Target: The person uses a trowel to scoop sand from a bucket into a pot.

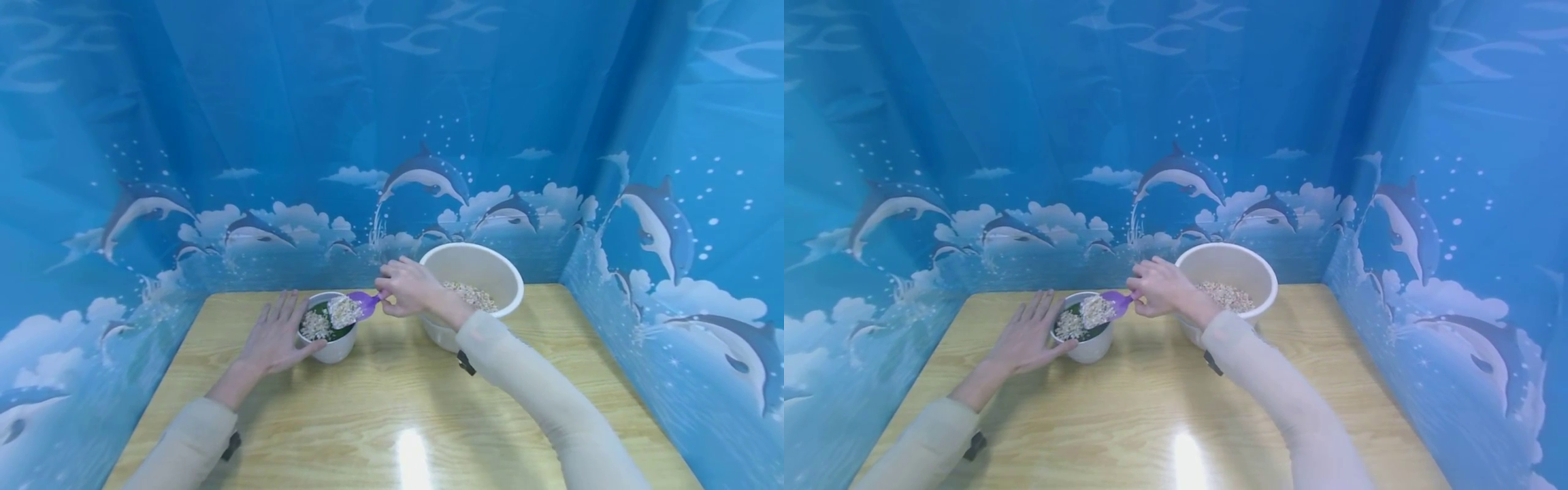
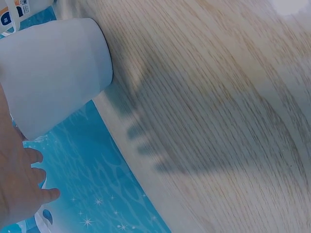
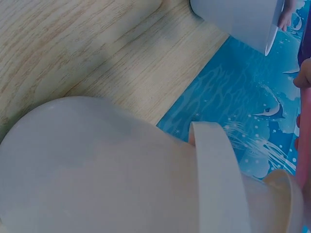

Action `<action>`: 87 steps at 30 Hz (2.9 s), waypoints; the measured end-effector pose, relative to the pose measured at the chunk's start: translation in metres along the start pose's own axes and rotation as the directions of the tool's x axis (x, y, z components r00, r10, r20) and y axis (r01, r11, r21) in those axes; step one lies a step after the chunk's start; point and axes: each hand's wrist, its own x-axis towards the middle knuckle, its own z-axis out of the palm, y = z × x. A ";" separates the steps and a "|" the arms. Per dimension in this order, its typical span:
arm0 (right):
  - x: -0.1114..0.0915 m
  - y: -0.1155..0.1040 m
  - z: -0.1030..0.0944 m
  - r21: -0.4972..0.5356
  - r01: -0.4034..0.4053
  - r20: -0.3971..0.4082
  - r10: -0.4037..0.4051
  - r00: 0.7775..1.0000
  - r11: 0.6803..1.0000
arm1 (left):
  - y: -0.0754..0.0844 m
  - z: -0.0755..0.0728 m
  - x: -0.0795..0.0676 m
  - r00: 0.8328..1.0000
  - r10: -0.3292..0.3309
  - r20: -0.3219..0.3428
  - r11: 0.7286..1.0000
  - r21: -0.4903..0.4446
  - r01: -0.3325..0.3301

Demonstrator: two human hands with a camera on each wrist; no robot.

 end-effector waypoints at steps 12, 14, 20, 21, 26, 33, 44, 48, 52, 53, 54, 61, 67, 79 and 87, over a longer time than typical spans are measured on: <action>0.006 0.002 0.001 -0.045 0.005 0.059 -0.003 0.998 0.999 | 0.002 0.001 0.000 1.000 0.004 -0.011 1.000 -0.007 -0.004; 0.007 0.003 0.001 -0.050 0.008 0.064 -0.005 0.998 0.999 | 0.002 0.000 0.000 1.000 0.005 -0.017 1.000 -0.011 -0.005; 0.010 0.004 0.003 -0.067 0.024 0.067 -0.020 0.998 0.997 | 0.002 -0.001 0.002 1.000 0.003 -0.016 1.000 0.000 -0.003; 0.010 0.004 0.003 -0.072 0.027 0.067 -0.022 0.997 0.997 | 0.002 -0.001 0.002 1.000 0.004 -0.015 1.000 0.003 -0.004; 0.011 0.005 0.006 -0.089 0.032 0.076 -0.026 0.997 0.995 | 0.002 -0.002 0.002 1.000 0.002 -0.015 1.000 0.005 -0.002; 0.013 0.005 0.006 -0.101 0.017 0.133 -0.004 0.991 0.995 | 0.003 -0.002 0.003 1.000 -0.005 -0.009 1.000 -0.006 0.004; 0.020 0.002 0.004 -0.144 0.054 0.206 -0.024 0.978 0.988 | 0.002 0.000 -0.001 1.000 -0.005 -0.008 1.000 -0.007 0.005; 0.022 0.002 0.005 -0.148 0.061 0.199 -0.030 0.979 0.987 | 0.001 0.000 -0.001 1.000 -0.002 -0.011 1.000 -0.009 0.002; 0.024 0.002 0.007 -0.152 0.068 0.211 -0.035 0.977 0.986 | 0.000 0.001 0.000 1.000 -0.003 -0.009 1.000 -0.011 0.003; 0.024 0.002 0.007 -0.155 0.071 0.216 -0.036 0.976 0.985 | 0.000 0.001 0.000 1.000 -0.003 -0.008 1.000 -0.009 0.003; 0.025 0.002 0.007 -0.156 0.072 0.220 -0.036 0.975 0.985 | 0.000 0.001 0.000 1.000 -0.004 -0.005 1.000 -0.007 0.004; 0.027 0.002 0.007 -0.157 0.079 0.250 -0.038 0.968 0.985 | -0.001 0.001 -0.001 1.000 -0.006 0.005 1.000 -0.010 0.006; 0.028 0.002 0.008 -0.168 0.088 0.254 -0.043 0.966 0.982 | 0.000 0.002 -0.001 1.000 -0.005 0.005 1.000 -0.015 0.005; 0.032 0.001 0.005 -0.176 0.095 0.259 -0.047 0.965 0.980 | 0.000 0.002 0.000 1.000 -0.004 -0.004 1.000 -0.009 0.004; 0.035 -0.002 0.006 -0.161 0.098 0.235 -0.058 0.970 0.982 | 0.000 0.002 -0.002 1.000 -0.008 0.010 1.000 0.000 0.008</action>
